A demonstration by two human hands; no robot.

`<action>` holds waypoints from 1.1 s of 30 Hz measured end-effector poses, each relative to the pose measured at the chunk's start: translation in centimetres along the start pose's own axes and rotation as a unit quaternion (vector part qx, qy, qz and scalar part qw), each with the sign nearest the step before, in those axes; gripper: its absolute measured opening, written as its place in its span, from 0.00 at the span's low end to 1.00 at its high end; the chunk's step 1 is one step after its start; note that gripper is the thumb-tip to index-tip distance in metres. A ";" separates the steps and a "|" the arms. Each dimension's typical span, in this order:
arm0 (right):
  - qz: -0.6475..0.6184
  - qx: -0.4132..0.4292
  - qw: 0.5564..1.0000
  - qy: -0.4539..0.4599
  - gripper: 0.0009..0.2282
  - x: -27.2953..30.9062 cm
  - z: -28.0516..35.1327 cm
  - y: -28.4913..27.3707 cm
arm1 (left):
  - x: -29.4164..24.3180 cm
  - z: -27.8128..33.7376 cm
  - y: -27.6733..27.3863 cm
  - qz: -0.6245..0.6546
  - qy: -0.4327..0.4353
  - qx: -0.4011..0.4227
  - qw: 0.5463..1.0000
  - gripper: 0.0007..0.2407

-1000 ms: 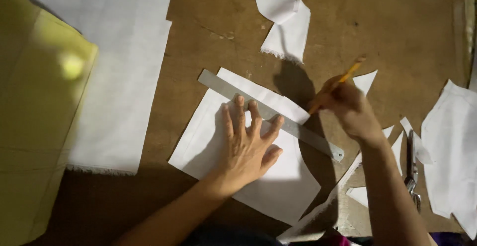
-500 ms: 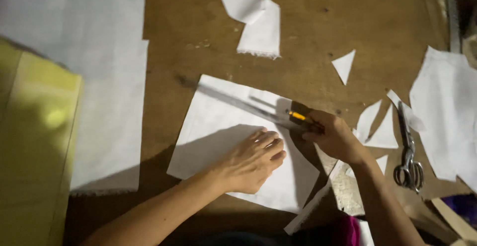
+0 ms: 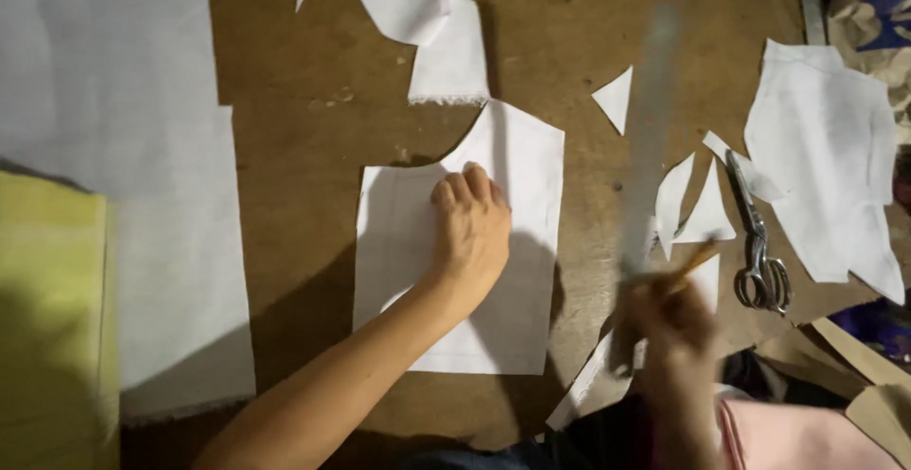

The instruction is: Cutting a fabric pattern piece with scissors and marking lines using a ruler and pencil

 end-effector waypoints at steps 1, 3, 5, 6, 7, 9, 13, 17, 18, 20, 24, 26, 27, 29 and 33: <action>-0.001 -0.005 1.000 0.001 0.04 -1.1 0.8 0.2 | 0.1 -0.1 0.2 0.001 0.004 -0.002 1.000 0.10; 0.082 -0.027 0.992 0.094 0.08 -3.8 2.7 0.7 | 0.5 -0.1 0.9 0.040 0.012 0.020 0.999 0.18; 0.067 -0.006 0.994 0.089 0.08 -5.0 4.2 2.2 | 1.5 -0.4 0.3 0.059 0.025 0.014 0.998 0.17; 0.052 0.018 0.995 0.081 0.09 -5.5 4.9 3.0 | 2.0 -0.6 0.0 0.077 0.034 0.007 0.996 0.17; 0.050 0.016 0.995 0.080 0.09 -6.1 5.3 3.3 | 2.1 -0.8 0.3 0.077 0.036 0.005 0.996 0.17; 0.133 0.006 0.986 0.096 0.04 -7.4 6.0 3.6 | 2.3 -1.4 1.0 0.140 0.053 0.023 0.988 0.16; 0.285 -0.023 0.950 -0.123 0.06 -7.3 4.8 0.7 | 2.0 -2.3 1.4 0.256 0.158 -0.102 0.948 0.22; 0.168 -0.063 0.983 -0.045 0.05 -5.2 0.9 -1.2 | 1.9 -2.7 2.1 0.404 0.198 -0.060 0.891 0.29; 0.108 -0.086 0.990 0.033 0.08 -3.8 -0.1 -0.9 | 2.0 -2.7 1.8 0.416 0.198 -0.085 0.883 0.28; -0.023 -0.077 0.997 -0.007 0.06 -5.6 -3.3 -1.1 | 1.6 -2.8 2.6 0.424 0.196 -0.061 0.882 0.30; -0.165 -0.123 0.978 -0.042 0.05 -6.7 -7.9 -0.3 | 1.2 -3.1 2.7 0.419 0.175 -0.039 0.890 0.34; -0.187 -0.135 0.973 -0.024 0.05 -7.3 -9.0 0.6 | 1.3 -3.0 2.4 0.414 0.175 -0.043 0.892 0.34; -0.207 -0.146 0.967 -0.005 0.06 -7.7 -9.6 1.1 | 1.4 -3.0 2.3 0.408 0.175 -0.047 0.895 0.34; -0.222 -0.124 0.967 0.032 0.06 -9.3 -10.4 1.4 | 1.6 -2.8 1.9 0.402 0.175 -0.047 0.898 0.33; -0.222 -0.078 0.966 0.105 0.07 -9.7 -10.6 3.3 | 2.2 -3.0 0.4 0.391 0.179 -0.025 0.902 0.32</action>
Point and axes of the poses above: each hand's wrist, its own z-axis away from the middle knuckle, its own y-axis out of the palm, x = y × z, the point moved 3 cm from there along -z, towards the middle knuckle, and after that the axes turned 4 degrees about -x, right-handed, at the moved point
